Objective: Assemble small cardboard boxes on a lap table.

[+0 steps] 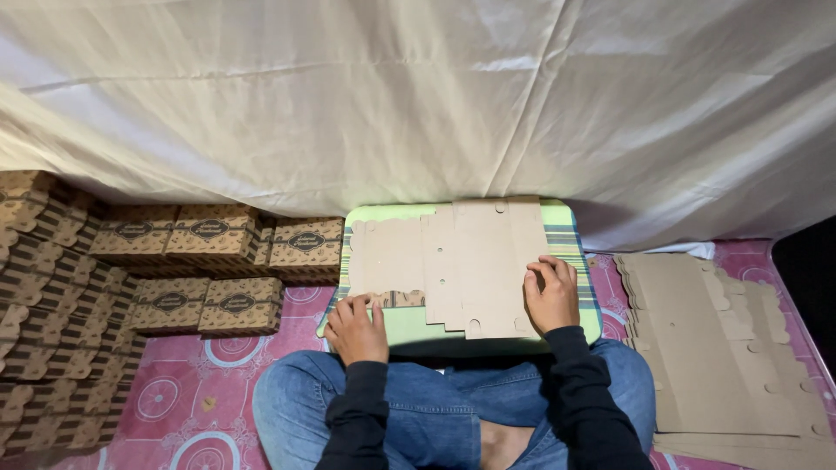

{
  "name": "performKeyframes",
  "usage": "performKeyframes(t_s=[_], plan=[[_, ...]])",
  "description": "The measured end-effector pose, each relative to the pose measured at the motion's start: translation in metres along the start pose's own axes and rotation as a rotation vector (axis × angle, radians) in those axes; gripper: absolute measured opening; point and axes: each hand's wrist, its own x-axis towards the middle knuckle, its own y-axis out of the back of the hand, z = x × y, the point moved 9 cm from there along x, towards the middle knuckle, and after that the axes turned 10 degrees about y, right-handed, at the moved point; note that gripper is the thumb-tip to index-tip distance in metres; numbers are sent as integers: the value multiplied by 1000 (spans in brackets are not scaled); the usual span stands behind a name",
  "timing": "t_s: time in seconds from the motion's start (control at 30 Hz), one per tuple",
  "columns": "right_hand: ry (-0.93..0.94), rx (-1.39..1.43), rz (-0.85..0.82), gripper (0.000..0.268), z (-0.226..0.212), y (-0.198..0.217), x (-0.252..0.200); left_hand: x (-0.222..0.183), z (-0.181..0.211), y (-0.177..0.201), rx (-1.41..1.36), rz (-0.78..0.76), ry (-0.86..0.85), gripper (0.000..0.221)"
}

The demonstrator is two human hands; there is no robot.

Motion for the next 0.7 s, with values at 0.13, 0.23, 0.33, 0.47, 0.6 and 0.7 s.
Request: performKeyframes(t_s=[0.13, 0.23, 0.33, 0.47, 0.6, 0.7], plan=[[3, -3, 8, 16, -2, 1, 0, -6, 14, -2, 37, 28, 36, 26], [3, -2, 11, 17, -3, 2, 1, -11, 24, -9, 101, -61, 113, 39], [-22, 1, -2, 16, -4, 3, 1, -17, 35, -9, 112, -107, 171, 50], [-5, 14, 14, 15, -4, 4, 2, -22, 43, -11, 110, -159, 197, 70], [26, 14, 38, 14, -4, 5, 1, -31, 34, -26, -62, -164, 110, 57], [30, 21, 36, 14, -5, 5, 2, -35, 27, -38, -155, -244, -6, 34]])
